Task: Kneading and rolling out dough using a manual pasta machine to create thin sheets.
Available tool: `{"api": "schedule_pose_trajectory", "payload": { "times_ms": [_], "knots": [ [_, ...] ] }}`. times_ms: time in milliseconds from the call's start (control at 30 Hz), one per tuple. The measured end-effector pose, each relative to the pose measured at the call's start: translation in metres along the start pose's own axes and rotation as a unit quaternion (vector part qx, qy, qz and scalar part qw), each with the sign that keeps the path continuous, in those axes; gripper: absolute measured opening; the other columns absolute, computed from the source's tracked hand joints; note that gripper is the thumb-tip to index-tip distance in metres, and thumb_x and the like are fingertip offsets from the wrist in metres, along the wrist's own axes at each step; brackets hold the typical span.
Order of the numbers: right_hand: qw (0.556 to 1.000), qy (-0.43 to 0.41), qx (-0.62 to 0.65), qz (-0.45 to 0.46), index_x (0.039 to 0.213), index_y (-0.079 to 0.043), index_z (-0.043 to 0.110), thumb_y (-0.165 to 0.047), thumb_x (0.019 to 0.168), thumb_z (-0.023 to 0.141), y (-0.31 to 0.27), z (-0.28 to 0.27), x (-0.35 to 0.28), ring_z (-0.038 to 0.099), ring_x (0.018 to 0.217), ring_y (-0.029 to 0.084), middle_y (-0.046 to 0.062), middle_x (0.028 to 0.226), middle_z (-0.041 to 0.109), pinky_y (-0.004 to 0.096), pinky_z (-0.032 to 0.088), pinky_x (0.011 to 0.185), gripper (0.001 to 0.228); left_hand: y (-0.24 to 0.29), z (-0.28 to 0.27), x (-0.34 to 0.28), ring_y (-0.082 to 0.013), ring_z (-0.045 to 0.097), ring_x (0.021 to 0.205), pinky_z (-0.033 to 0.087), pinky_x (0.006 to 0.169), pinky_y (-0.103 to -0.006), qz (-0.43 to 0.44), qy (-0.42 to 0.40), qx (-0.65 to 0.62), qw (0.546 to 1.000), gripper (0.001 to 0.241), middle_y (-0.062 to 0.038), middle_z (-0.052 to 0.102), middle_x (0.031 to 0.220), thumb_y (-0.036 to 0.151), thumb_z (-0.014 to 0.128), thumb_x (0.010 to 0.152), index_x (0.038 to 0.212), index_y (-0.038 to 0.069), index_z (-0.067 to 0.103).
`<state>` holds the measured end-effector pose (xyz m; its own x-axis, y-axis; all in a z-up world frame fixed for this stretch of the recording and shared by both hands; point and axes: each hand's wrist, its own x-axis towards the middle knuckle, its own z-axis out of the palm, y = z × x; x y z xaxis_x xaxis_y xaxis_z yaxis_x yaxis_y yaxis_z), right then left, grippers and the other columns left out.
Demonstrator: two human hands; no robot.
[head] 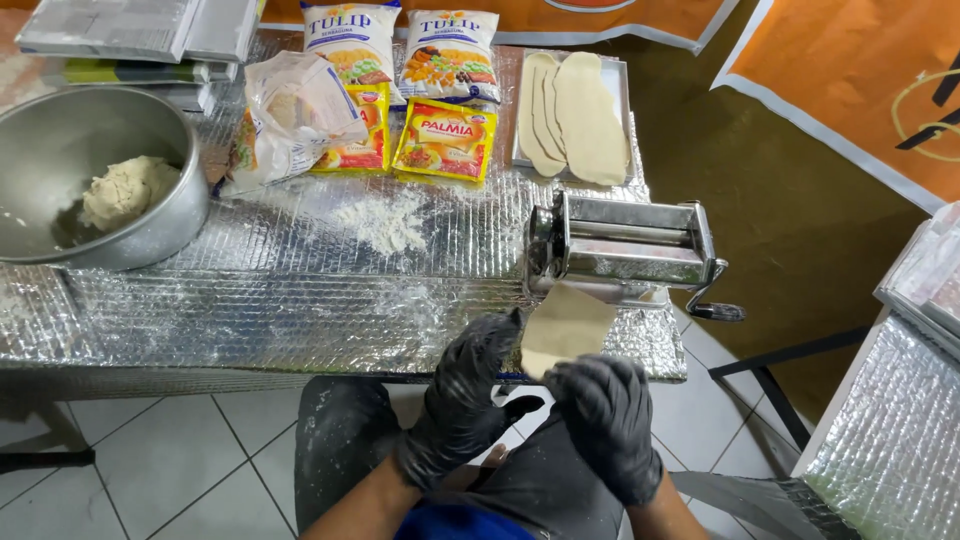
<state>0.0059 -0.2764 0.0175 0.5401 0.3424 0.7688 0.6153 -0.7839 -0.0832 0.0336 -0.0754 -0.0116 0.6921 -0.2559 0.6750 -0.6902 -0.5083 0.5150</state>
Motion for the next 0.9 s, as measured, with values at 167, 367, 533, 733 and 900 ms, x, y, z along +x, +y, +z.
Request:
{"api": "schedule_pose_trajectory", "payload": {
  "times_ms": [167, 367, 533, 733, 900],
  "knots": [
    [0.997, -0.023, 0.060, 0.046, 0.126, -0.016, 0.059, -0.029, 0.084, 0.084, -0.011, -0.005, -0.036, 0.064, 0.115, 0.025, 0.004, 0.128, 0.067, 0.042, 0.052, 0.099, 0.050, -0.029, 0.023, -0.009, -0.0400, 0.067, 0.114, 0.041, 0.114, -0.0552, 0.089, -0.045, -0.039, 0.994, 0.027, -0.016, 0.071, 0.124, 0.012, 0.070, 0.098, 0.123, 0.021, 0.073],
    [0.994, -0.057, 0.065, 0.062, 0.119, -0.014, 0.069, -0.013, 0.087, 0.080, -0.006, -0.024, 0.022, 0.070, 0.088, 0.028, 0.007, 0.108, 0.074, 0.041, 0.054, 0.074, 0.034, -0.001, -0.022, 0.029, -0.0291, 0.073, 0.089, 0.049, 0.108, -0.0556, 0.095, -0.011, -0.117, 0.988, 0.021, -0.008, 0.076, 0.101, 0.014, 0.067, 0.091, 0.111, 0.012, 0.072],
    [0.916, -0.035, 0.337, 0.214, 0.115, -0.003, 0.073, 0.004, 0.085, 0.078, -0.025, -0.019, 0.123, 0.076, 0.103, 0.020, 0.013, 0.115, 0.076, 0.028, 0.062, 0.094, 0.031, -0.021, -0.070, 0.044, -0.0191, 0.072, 0.074, 0.058, 0.065, -0.0355, 0.009, -0.128, -0.273, 0.953, 0.030, -0.008, 0.077, 0.089, 0.028, 0.085, 0.083, 0.104, 0.009, 0.075],
    [0.909, 0.014, 0.310, 0.277, 0.105, -0.003, 0.077, 0.005, 0.081, 0.086, -0.042, 0.008, 0.164, 0.075, 0.085, 0.022, 0.016, 0.089, 0.077, 0.036, 0.060, 0.070, 0.027, -0.111, -0.079, 0.046, -0.0346, 0.073, 0.087, 0.058, 0.085, -0.0460, -0.151, -0.080, -0.104, 0.980, 0.027, -0.010, 0.075, 0.086, 0.022, 0.089, 0.074, 0.100, 0.019, 0.081],
    [0.972, -0.035, 0.223, 0.070, 0.106, -0.015, 0.080, -0.009, 0.081, 0.082, -0.036, 0.046, 0.115, 0.073, 0.102, 0.034, 0.009, 0.105, 0.079, 0.047, 0.057, 0.089, 0.025, -0.173, -0.067, 0.021, -0.0171, 0.069, 0.089, 0.054, 0.088, -0.0345, -0.156, 0.115, 0.254, 0.948, 0.041, 0.012, 0.073, 0.104, 0.037, 0.078, 0.086, 0.126, 0.041, 0.071]
  ]
}}
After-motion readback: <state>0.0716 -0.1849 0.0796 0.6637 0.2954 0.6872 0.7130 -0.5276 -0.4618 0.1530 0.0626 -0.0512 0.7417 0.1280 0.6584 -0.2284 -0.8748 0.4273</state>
